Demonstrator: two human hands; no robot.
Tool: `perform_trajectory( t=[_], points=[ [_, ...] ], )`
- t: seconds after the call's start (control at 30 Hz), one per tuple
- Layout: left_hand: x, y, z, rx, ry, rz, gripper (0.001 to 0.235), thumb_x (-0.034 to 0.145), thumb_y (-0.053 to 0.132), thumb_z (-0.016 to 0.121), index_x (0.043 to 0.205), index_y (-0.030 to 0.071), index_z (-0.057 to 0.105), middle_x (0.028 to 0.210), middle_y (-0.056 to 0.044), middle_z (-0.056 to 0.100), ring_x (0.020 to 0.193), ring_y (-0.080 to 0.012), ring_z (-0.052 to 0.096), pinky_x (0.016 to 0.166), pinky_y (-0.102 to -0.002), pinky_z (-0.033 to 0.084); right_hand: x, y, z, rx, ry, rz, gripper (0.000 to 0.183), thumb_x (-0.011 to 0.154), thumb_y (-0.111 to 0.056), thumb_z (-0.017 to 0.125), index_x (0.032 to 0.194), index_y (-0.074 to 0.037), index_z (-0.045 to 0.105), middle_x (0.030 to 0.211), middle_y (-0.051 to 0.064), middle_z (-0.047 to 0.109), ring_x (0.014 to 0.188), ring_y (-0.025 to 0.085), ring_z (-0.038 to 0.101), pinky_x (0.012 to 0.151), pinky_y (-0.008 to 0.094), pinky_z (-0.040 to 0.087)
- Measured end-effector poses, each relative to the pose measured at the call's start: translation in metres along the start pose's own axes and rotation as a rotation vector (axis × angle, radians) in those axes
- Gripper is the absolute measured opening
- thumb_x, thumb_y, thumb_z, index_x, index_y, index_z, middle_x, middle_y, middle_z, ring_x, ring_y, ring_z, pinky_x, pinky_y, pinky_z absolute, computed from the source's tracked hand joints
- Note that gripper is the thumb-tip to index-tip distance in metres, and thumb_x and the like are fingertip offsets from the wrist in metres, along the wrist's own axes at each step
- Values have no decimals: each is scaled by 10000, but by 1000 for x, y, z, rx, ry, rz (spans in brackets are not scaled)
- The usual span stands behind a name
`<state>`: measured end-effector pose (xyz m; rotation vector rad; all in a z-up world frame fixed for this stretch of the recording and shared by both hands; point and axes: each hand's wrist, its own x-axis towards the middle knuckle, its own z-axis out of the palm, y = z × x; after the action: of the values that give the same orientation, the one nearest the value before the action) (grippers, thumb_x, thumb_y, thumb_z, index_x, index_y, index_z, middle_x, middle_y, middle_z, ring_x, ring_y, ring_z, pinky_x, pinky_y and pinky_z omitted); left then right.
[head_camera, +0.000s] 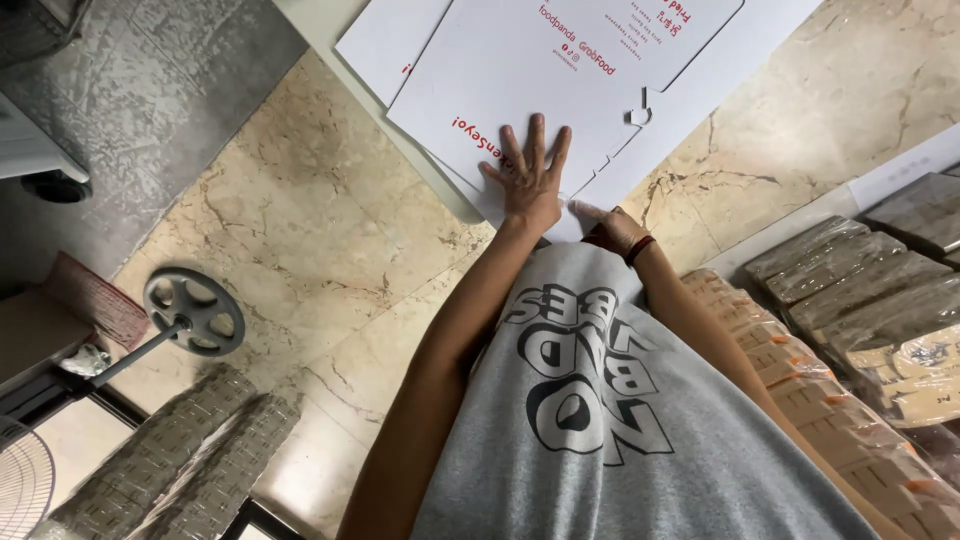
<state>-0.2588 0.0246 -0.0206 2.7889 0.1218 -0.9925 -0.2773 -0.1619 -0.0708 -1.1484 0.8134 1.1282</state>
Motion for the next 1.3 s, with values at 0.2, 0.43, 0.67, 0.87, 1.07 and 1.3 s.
perform_trajectory(
  t=[0.2,0.43,0.67,0.87,1.07,1.3],
  points=[
    [3,4,-2,20,-7,-65,1082,945,228,774,1679,361,-10,1739,-153,-114,1509,-589,-145,942,-961,11,-34,1,18,-313,22,-313,367,926,-292,837,1055,39,745,959,184,764,900,207,731,838,333,613],
    [17,-35,-45,-40,-83,90,996,851,-42,634,1659,339,191,1699,-102,-133,1516,-575,-53,1010,-882,303,-53,-8,54,194,-108,-89,578,909,-267,728,1413,-29,577,1488,114,552,1410,240,482,1238,390,356],
    [42,-50,-44,25,-8,-26,1422,617,335,1026,1653,453,58,1714,-152,-128,1487,-652,-28,899,-940,318,-148,-75,114,-684,25,-256,783,887,-554,751,1438,-27,574,1430,235,581,1385,427,482,1223,592,320],
    [30,-46,-59,-90,-63,-14,1308,723,325,961,1629,455,26,1734,-144,-101,1508,-626,-57,946,-918,343,-83,-23,60,-547,-40,-371,500,903,-231,765,1145,195,667,955,351,723,775,414,737,813,573,603],
    [33,-43,-77,-68,-104,-36,1218,785,370,918,1636,440,50,1731,-141,-116,1515,-607,-55,980,-902,309,-181,-82,124,-443,2,-206,669,798,-339,845,1323,39,677,1277,277,688,1179,401,664,1044,499,532],
    [87,-78,-96,39,138,-36,766,961,542,654,1613,307,327,1681,-193,250,1560,-463,160,1145,-803,151,-33,-17,15,-83,-26,-4,614,826,122,621,1421,168,480,1232,452,593,891,593,672,801,565,613]
  ],
)
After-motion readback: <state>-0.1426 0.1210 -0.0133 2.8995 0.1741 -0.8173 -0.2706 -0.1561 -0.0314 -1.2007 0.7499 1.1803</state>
